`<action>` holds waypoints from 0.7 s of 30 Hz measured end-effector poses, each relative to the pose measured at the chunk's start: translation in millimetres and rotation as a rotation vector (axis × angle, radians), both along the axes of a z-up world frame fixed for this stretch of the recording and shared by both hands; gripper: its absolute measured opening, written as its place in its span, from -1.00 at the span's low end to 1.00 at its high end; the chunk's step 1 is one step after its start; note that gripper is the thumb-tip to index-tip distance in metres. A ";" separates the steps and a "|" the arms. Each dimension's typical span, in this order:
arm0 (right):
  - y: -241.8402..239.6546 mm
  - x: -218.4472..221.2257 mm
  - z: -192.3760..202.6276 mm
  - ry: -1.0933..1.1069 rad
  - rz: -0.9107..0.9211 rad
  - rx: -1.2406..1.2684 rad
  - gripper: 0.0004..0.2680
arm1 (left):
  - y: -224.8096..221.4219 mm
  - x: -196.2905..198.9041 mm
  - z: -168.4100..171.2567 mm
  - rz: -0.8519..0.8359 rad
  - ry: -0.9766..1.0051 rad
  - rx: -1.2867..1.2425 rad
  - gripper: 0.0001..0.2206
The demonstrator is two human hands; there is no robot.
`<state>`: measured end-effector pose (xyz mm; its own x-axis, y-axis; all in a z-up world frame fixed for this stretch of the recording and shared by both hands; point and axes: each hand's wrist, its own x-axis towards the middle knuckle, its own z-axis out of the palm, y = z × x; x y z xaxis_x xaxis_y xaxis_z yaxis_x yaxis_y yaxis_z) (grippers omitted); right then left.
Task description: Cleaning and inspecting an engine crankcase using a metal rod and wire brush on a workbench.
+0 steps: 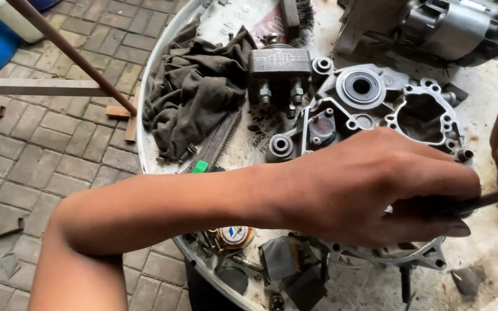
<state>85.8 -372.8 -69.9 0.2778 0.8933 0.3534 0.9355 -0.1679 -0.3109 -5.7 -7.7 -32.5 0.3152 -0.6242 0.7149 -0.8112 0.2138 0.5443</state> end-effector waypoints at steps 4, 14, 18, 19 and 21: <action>10.0 12.9 -7.5 -0.050 0.200 0.040 -0.75 | 2.4 2.2 -1.0 -0.058 0.040 0.064 -0.85; 49.3 -8.1 17.4 0.133 -0.215 0.164 -0.79 | 5.8 5.4 6.3 0.005 0.122 0.052 -0.82; 75.8 -29.6 53.1 0.192 -0.242 0.115 -0.83 | 7.7 6.9 6.1 -0.015 0.143 0.146 -0.79; 79.2 -33.9 60.7 0.232 -0.278 0.080 -0.85 | 6.6 6.5 3.8 -0.014 0.134 0.151 -0.77; 96.5 -46.7 77.7 0.267 -0.320 0.051 -0.86 | 6.0 6.2 7.4 -0.019 0.118 0.159 -0.73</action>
